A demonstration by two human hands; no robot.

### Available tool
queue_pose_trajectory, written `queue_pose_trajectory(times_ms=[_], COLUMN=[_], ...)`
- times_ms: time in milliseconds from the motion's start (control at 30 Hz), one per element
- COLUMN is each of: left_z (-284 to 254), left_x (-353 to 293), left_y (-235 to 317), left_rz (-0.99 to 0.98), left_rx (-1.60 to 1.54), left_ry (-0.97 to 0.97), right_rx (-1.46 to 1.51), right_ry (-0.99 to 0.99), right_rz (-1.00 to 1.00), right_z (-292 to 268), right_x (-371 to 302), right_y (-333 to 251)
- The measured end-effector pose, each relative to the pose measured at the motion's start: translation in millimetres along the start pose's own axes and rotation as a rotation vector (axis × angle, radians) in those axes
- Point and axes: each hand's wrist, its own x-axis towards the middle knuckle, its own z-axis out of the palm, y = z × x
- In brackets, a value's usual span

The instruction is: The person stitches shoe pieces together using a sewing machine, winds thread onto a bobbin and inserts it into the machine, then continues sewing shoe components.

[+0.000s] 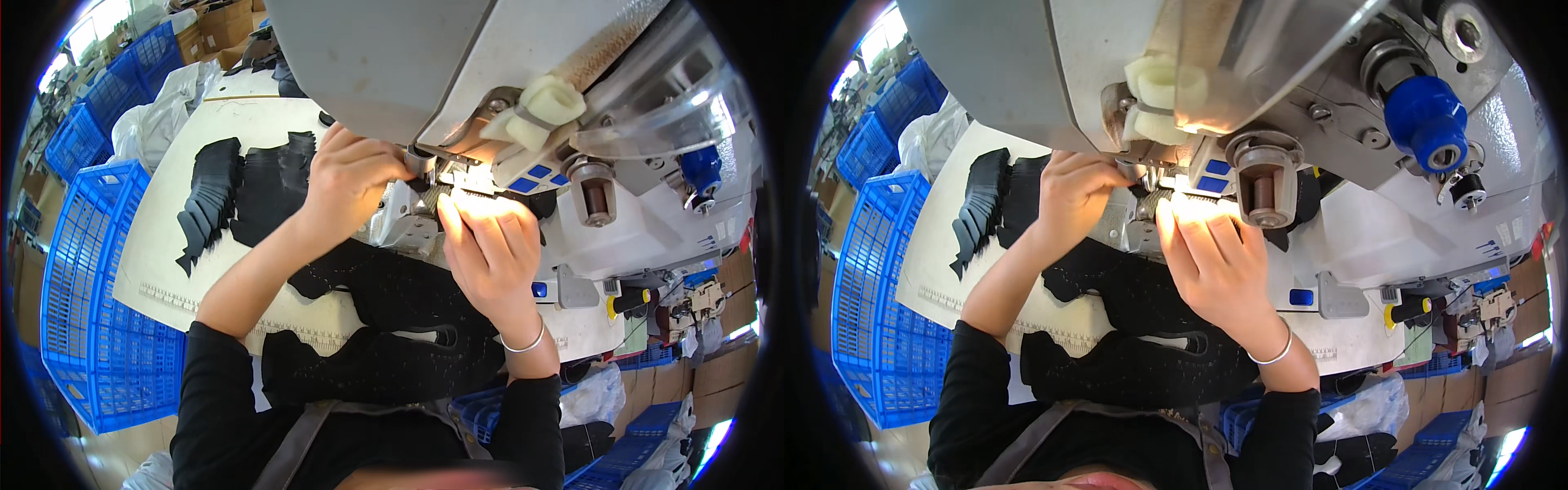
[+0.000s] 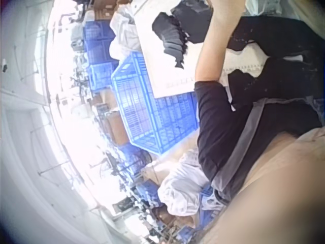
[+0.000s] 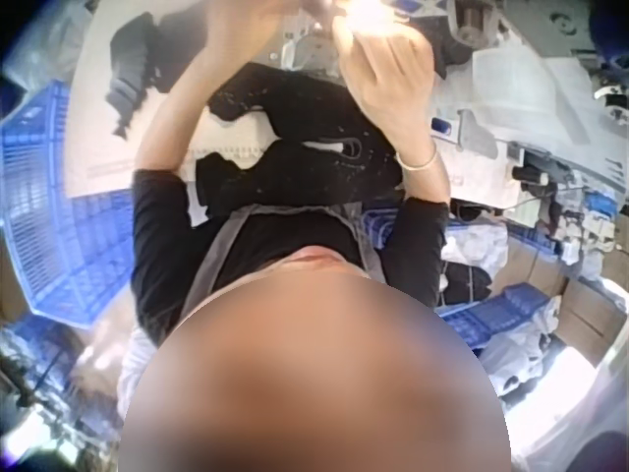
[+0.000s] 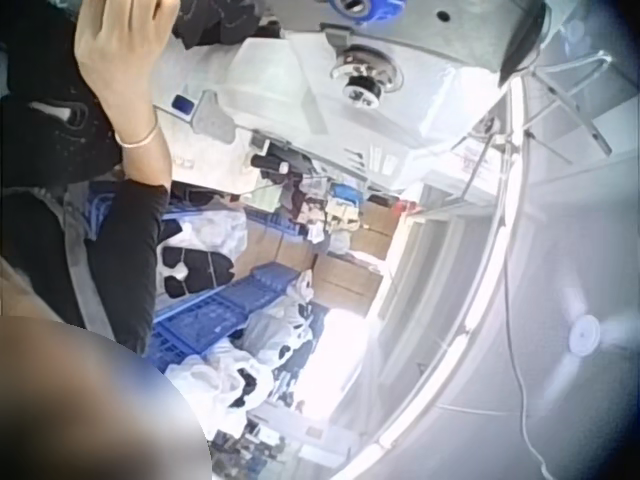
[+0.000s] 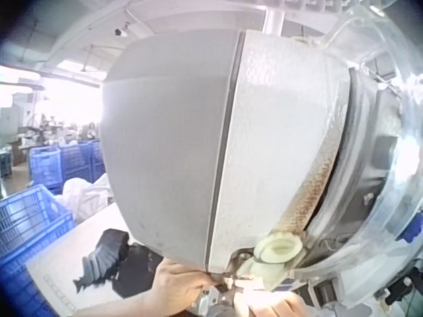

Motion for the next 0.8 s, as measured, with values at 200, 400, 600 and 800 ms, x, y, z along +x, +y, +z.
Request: queue_pose_trajectory(times_ms=[200, 400, 600, 800], left_z=[-32.8, -26.6, -17.0, -21.0], left_x=[-0.4, -11.8, -10.6, 4.6], left_y=[40.2, 62.6, 43.1, 18.5], left_rz=[0.367, 0.384, 0.301, 0.143], left_rx=[0.377, 0.624, 0.512, 0.023], left_ry=[-0.313, -0.333, -0.211, -0.202], right_rx=[0.076, 0.237, 0.174, 0.410], right_ry=[0.015, 0.018, 0.144, -0.189], right_rz=[0.109, 0.108, 0.463, 0.315], right_z=[-2.7, -0.6, 12.7, 48.9], right_x=[-4.3, -2.9, -20.6, -22.2], right_y=[9.4, 10.9, 47.2, 105.6])
